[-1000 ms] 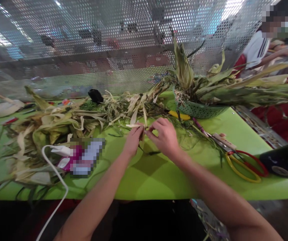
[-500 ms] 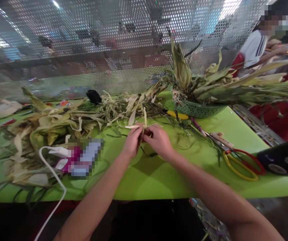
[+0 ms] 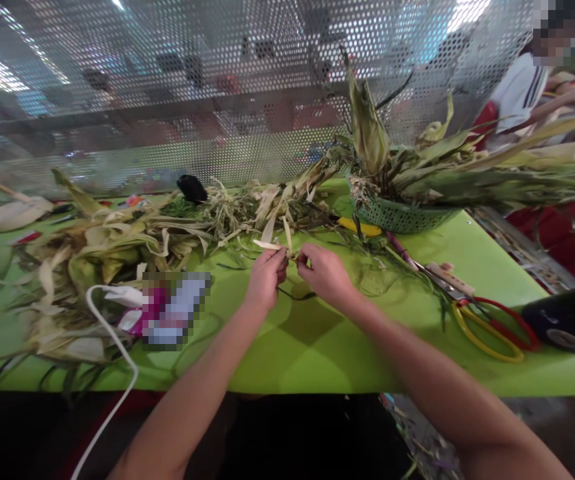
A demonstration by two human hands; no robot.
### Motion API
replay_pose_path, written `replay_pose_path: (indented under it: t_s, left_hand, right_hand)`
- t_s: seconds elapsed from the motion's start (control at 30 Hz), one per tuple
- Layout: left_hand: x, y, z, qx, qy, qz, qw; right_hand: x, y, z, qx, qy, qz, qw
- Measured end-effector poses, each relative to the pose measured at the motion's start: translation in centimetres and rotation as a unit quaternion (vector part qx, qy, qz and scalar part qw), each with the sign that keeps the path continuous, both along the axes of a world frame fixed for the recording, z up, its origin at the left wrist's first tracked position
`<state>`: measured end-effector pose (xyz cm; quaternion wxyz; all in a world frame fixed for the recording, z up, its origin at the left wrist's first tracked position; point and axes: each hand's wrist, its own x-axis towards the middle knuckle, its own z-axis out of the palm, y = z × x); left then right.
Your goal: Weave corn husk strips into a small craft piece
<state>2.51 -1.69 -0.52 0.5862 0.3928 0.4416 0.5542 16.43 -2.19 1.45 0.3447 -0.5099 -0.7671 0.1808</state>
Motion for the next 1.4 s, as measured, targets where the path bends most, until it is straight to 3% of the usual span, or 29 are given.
replay_pose_path:
  t_s: [0.1, 0.2, 0.33, 0.43, 0.63, 0.8, 0.97, 1.13, 1.3, 1.4]
  left_hand:
    - [-0.1, 0.0, 0.0, -0.003, -0.024, -0.003, 1.000]
    - [-0.4, 0.1, -0.1, 0.011, 0.017, -0.007, 1.000]
    - [-0.5, 0.1, -0.2, 0.082, 0.109, 0.003, 0.991]
    - [-0.1, 0.0, -0.3, 0.123, 0.119, 0.002, 0.985]
    - [0.2, 0.0, -0.5, 0.095, 0.092, 0.004, 0.991]
    - [0.4, -0.2, -0.3, 0.047, 0.015, -0.005, 0.999]
    - [0.7, -0.4, 0.3, 0.016, -0.050, 0.006, 0.999]
    - [0.2, -0.4, 0.5, 0.007, -0.084, -0.042, 0.996]
    - [-0.5, -0.3, 0.7, 0.034, -0.035, -0.080, 0.996]
    - [-0.5, -0.3, 0.8, 0.049, 0.001, -0.088, 0.995]
  right_hand:
    - [0.1, 0.0, 0.2, -0.001, 0.004, -0.005, 1.000]
    - [0.0, 0.3, -0.2, -0.088, 0.109, -0.004, 0.990]
    - [-0.3, 0.7, -0.5, -0.272, 0.329, 0.046, 0.903]
    - [-0.4, 0.6, -0.4, -0.281, 0.403, 0.053, 0.870]
    - [-0.5, 0.3, -0.3, -0.207, 0.418, 0.013, 0.884]
    - [-0.4, 0.5, -0.5, -0.168, 0.405, -0.019, 0.899]
    - [-0.3, 0.5, -0.2, -0.166, 0.410, -0.039, 0.896]
    - [-0.1, 0.4, 0.3, -0.173, 0.443, -0.031, 0.879]
    - [0.3, 0.6, 0.4, -0.220, 0.445, 0.032, 0.867]
    - [0.4, 0.8, 0.3, -0.240, 0.443, 0.037, 0.863]
